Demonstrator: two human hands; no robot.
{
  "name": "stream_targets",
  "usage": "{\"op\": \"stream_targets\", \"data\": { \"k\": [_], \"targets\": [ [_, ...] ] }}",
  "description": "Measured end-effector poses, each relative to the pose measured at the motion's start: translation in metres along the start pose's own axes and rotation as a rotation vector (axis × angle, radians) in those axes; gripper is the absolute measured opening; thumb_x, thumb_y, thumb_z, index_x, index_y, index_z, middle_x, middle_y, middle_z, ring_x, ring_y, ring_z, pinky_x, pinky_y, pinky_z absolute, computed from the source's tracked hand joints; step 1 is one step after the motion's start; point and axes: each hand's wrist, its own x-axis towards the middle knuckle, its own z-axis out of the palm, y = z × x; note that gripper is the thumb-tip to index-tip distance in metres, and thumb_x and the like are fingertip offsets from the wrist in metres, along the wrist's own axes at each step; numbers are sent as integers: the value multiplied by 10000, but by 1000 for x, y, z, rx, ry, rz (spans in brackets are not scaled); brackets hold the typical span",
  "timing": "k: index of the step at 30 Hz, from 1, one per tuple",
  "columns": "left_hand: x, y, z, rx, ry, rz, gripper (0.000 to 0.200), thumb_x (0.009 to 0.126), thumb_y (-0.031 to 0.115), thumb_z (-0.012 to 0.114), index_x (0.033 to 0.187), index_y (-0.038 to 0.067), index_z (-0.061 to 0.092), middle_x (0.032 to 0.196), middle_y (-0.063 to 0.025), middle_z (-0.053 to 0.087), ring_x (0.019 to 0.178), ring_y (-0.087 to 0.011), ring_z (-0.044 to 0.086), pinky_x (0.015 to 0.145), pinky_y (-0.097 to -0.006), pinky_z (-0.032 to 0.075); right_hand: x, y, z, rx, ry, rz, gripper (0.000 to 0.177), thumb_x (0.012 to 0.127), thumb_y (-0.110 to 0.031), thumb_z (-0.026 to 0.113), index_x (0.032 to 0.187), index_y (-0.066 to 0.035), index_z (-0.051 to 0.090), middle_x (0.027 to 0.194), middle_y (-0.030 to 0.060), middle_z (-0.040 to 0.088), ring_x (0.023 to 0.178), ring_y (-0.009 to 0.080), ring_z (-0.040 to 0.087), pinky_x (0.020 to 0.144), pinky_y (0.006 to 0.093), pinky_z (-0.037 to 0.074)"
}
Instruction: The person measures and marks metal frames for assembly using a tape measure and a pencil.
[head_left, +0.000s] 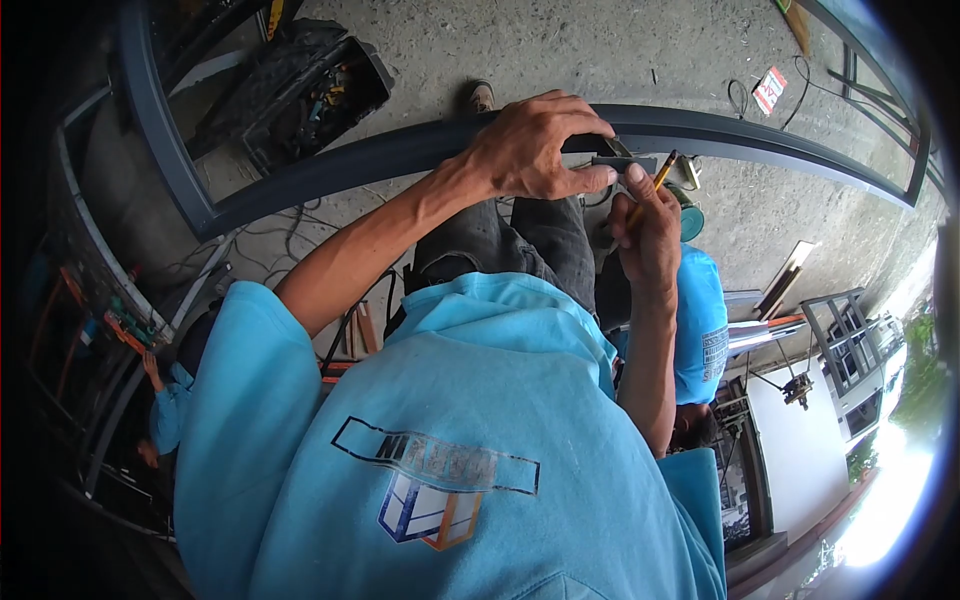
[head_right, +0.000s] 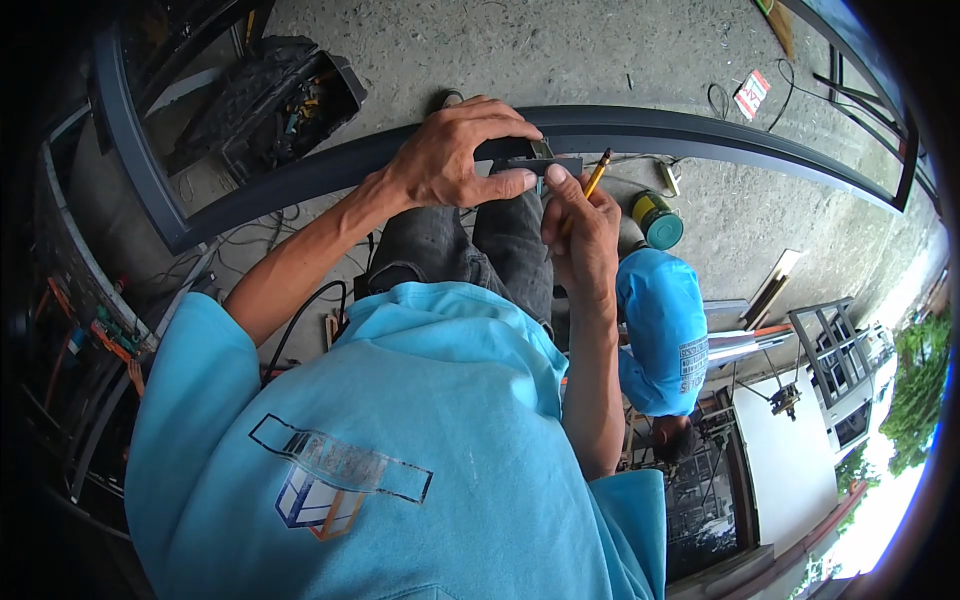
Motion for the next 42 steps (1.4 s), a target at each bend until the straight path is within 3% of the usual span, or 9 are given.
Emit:
{"op": "stream_targets", "data": {
  "k": [15,18,20,21,24,32,37,39,42],
  "targets": [
    [1,0,4,28,43,3,490,687,425,693,936,5,648,923,-140,628,881,-281,605,768,-368,500,-8,3,-2,-15,49,-96,322,841,-343,652,858,-28,588,462,-19,458,342,45,395,325,173,264],
    [2,1,4,13,34,-18,502,688,439,685,942,8,648,927,-137,628,885,-281,601,772,-372,498,-10,12,-18,-99,232,-149,379,887,-395,575,896,-18,614,472,-18,465,385,53,415,386,180,307],
    [2,1,4,1,38,-29,508,687,450,681,940,11,649,927,-133,627,889,-277,598,771,-374,497,-7,21,-28,-116,508,-553,448,910,-434,518,864,-8,645,512,0,505,458,68,445,479,198,346],
    [2,1,4,2,41,-22,508,687,450,681,940,11,649,927,-133,627,889,-277,598,771,-374,497,-21,10,-29,-315,610,-440,474,911,-440,514,833,2,665,596,27,560,588,88,502,580,223,371],
    [1,4,2,3,34,-16,500,684,439,688,937,10,648,929,-135,626,890,-277,596,774,-375,493,-32,-2,-28,-297,539,-350,466,914,-421,519,801,3,675,660,41,587,680,103,527,616,254,378],
    [2,7,-1,-16,16,-10,429,663,286,725,952,-21,644,946,-154,632,889,-279,600,814,-357,466,-20,5,-3,-336,468,-499,477,929,-415,484,931,35,643,796,115,674,799,132,583,826,309,415],
    [0,5,-1,-23,20,-2,432,665,279,728,963,-21,645,949,-153,634,886,-273,601,808,-357,468,-18,17,1,-104,380,-549,428,942,-359,471,1135,15,548,1037,173,637,981,244,607,915,373,416],
    [1,6,-2,-34,12,-14,437,665,285,729,966,-21,645,954,-154,633,897,-275,602,815,-355,467,-14,25,1,-340,435,-938,260,889,-148,571,1099,-3,521,1155,201,582,1099,311,557,957,415,399],
    [0,7,-3,-34,-16,-36,443,670,294,729,969,-20,643,964,-157,631,911,-281,602,826,-358,465,-4,37,2,-788,393,-1125,295,772,16,639,1026,-29,497,1199,209,555,1174,354,491,970,416,390]
  ]
}}
